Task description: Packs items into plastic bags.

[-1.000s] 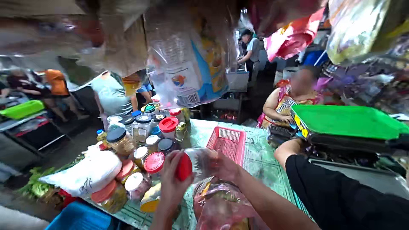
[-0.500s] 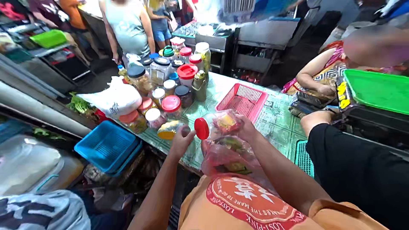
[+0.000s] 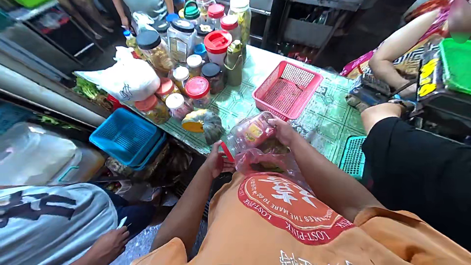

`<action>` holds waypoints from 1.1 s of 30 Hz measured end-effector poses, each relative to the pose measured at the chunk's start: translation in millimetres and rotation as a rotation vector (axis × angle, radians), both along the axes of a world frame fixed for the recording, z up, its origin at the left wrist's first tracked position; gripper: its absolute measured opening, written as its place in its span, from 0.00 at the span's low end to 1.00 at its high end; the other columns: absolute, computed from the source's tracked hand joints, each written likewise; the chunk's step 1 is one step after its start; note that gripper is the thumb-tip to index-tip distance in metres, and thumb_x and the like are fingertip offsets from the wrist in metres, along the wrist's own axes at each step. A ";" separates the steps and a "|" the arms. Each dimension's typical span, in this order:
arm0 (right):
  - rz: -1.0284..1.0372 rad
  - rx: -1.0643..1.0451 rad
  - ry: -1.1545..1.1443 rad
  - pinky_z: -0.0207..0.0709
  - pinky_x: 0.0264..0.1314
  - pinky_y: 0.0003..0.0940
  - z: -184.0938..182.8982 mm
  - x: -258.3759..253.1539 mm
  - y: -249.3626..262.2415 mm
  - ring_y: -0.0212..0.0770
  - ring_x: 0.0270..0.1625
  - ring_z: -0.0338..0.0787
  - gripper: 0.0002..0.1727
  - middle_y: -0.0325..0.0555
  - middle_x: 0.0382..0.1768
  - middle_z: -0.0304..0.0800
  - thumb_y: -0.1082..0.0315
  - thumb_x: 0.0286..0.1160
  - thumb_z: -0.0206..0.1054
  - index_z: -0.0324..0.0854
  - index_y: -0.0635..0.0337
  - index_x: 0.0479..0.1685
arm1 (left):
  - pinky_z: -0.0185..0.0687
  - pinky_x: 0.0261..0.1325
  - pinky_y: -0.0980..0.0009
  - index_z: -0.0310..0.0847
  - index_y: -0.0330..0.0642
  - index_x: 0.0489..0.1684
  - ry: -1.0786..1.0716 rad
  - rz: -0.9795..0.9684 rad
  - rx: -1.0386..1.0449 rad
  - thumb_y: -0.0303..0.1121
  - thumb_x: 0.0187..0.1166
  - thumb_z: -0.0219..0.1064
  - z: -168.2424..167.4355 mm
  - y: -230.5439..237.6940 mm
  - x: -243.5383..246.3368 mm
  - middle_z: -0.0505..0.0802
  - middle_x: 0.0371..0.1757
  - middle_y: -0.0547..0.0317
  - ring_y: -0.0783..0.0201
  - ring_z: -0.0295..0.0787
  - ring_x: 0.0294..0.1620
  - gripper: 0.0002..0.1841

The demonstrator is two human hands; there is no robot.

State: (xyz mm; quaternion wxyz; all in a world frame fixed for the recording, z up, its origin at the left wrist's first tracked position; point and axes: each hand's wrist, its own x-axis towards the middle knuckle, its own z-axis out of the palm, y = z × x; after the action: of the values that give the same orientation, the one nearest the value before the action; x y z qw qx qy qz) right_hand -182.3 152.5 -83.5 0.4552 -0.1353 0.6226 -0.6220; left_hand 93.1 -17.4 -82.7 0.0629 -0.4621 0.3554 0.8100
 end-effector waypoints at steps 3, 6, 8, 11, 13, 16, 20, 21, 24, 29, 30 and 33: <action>-0.153 -0.011 -0.125 0.87 0.51 0.50 -6.3 1.0 6.2 0.47 0.50 0.92 0.24 0.51 0.53 0.90 0.51 0.87 0.49 0.72 0.53 0.74 | 0.88 0.58 0.54 0.55 0.41 0.88 0.225 0.136 -0.384 0.41 0.88 0.58 -30.6 -2.9 10.3 0.86 0.63 0.40 0.51 0.90 0.57 0.31; -0.180 -0.069 -0.283 0.87 0.52 0.57 -13.4 -6.8 11.2 0.54 0.53 0.92 0.32 0.54 0.58 0.90 0.39 0.84 0.45 0.71 0.49 0.76 | 0.88 0.66 0.55 0.61 0.36 0.81 0.132 0.001 -0.919 0.38 0.57 0.85 -69.8 -4.6 4.1 0.83 0.70 0.39 0.53 0.87 0.65 0.48; -0.173 -0.095 -0.348 0.85 0.57 0.61 -20.7 -12.5 15.4 0.56 0.59 0.90 0.35 0.54 0.64 0.87 0.35 0.81 0.46 0.68 0.45 0.80 | 0.80 0.75 0.54 0.73 0.36 0.69 -0.044 -0.152 -1.224 0.49 0.52 0.86 -92.6 4.9 -1.4 0.82 0.76 0.44 0.53 0.81 0.74 0.44; -0.210 -0.100 -0.394 0.83 0.60 0.63 -25.7 -18.7 15.4 0.58 0.62 0.89 0.36 0.55 0.64 0.87 0.34 0.79 0.47 0.69 0.45 0.79 | 0.60 0.87 0.41 0.83 0.44 0.69 -0.245 -0.518 -1.456 0.63 0.59 0.78 -129.0 10.7 2.5 0.69 0.88 0.40 0.41 0.65 0.87 0.41; -0.228 -0.070 -0.365 0.86 0.55 0.58 -21.2 -15.5 14.8 0.56 0.57 0.91 0.35 0.55 0.61 0.89 0.34 0.81 0.47 0.71 0.47 0.77 | 0.61 0.86 0.40 0.81 0.48 0.75 -0.232 -0.547 -1.460 0.59 0.64 0.74 -128.0 10.2 5.2 0.69 0.88 0.38 0.39 0.65 0.87 0.39; -0.217 -0.061 -0.363 0.86 0.55 0.56 -17.4 -12.0 17.3 0.55 0.56 0.91 0.33 0.56 0.60 0.89 0.37 0.84 0.46 0.70 0.49 0.77 | 0.80 0.74 0.50 0.85 0.39 0.68 -0.049 -0.252 -1.386 0.38 0.77 0.68 -55.5 11.9 -4.3 0.82 0.77 0.41 0.48 0.83 0.72 0.22; -0.134 -0.071 -0.320 0.87 0.56 0.55 -16.4 -9.5 14.3 0.52 0.56 0.92 0.29 0.54 0.59 0.90 0.44 0.88 0.45 0.71 0.50 0.77 | 0.87 0.61 0.57 0.89 0.41 0.59 0.240 -0.391 -1.328 0.27 0.86 0.59 37.9 -1.0 -42.2 0.93 0.58 0.53 0.61 0.92 0.53 0.14; -0.092 -0.051 -0.299 0.87 0.55 0.54 -16.4 -9.2 11.2 0.51 0.55 0.92 0.28 0.53 0.58 0.90 0.44 0.88 0.46 0.71 0.50 0.76 | 0.84 0.70 0.52 0.87 0.45 0.65 0.248 -0.566 -1.292 0.31 0.86 0.62 44.1 -6.7 -52.5 0.92 0.63 0.53 0.59 0.90 0.62 0.15; -0.026 0.036 -0.187 0.88 0.51 0.52 -4.0 -8.7 1.9 0.50 0.50 0.93 0.27 0.53 0.53 0.92 0.46 0.87 0.50 0.74 0.53 0.73 | 0.81 0.72 0.44 0.78 0.47 0.76 0.226 -0.778 -1.208 0.46 0.78 0.74 22.1 -10.0 -67.4 0.91 0.64 0.48 0.53 0.89 0.66 0.28; 0.091 0.260 0.133 0.86 0.46 0.53 97.5 -18.0 -16.2 0.52 0.47 0.90 0.32 0.57 0.53 0.88 0.45 0.81 0.64 0.68 0.55 0.77 | 0.87 0.67 0.58 0.75 0.44 0.77 0.410 -0.401 -0.963 0.37 0.70 0.79 11.3 7.1 -70.6 0.93 0.60 0.52 0.62 0.91 0.59 0.33; 0.092 0.274 0.226 0.86 0.49 0.55 124.8 -18.0 -17.8 0.52 0.50 0.90 0.34 0.57 0.54 0.88 0.44 0.78 0.66 0.68 0.56 0.77 | 0.89 0.65 0.58 0.71 0.45 0.81 0.485 -0.334 -0.922 0.36 0.69 0.80 19.4 11.6 -74.2 0.92 0.60 0.52 0.62 0.91 0.58 0.36; 0.071 0.236 0.464 0.86 0.54 0.57 198.6 -16.1 -16.4 0.52 0.53 0.91 0.35 0.57 0.55 0.89 0.44 0.76 0.68 0.71 0.54 0.77 | 0.91 0.60 0.57 0.65 0.48 0.86 0.667 -0.214 -0.882 0.37 0.66 0.81 64.1 17.3 -85.0 0.92 0.60 0.52 0.60 0.92 0.55 0.43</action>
State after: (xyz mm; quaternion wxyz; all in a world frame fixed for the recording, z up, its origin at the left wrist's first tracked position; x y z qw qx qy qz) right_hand -198.4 136.0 115.1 0.3342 -0.2420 0.7736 -0.4809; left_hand 8.1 -0.1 -18.6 -0.1700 -0.1247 0.7060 0.6761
